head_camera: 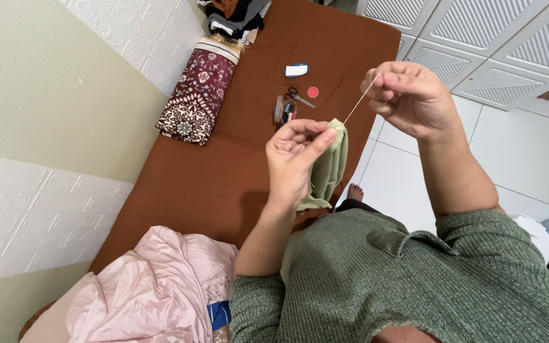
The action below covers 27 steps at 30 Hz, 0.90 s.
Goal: The person sits on a bed and hand-sews a green garment with a needle and thread, pulling stitches through the fabric. They use scissors to cut the thread and continue stitching and adjusting the garment.
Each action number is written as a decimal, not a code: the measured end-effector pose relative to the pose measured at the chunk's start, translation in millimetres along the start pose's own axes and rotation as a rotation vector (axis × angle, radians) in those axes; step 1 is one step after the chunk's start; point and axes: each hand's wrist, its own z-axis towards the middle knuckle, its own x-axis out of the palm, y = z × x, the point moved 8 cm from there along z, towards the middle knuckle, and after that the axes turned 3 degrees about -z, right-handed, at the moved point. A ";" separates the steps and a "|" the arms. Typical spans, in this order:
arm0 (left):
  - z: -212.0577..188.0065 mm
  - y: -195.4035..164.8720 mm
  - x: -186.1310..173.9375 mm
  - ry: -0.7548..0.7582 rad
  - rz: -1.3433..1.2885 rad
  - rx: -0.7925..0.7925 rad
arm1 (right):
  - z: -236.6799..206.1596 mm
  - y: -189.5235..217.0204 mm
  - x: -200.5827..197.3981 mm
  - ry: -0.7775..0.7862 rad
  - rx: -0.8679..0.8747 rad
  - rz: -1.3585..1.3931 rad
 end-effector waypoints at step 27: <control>-59.4 118.7 -136.4 -0.090 -0.010 -0.470 | 50.8 -120.4 -5.4 0.314 0.573 -0.862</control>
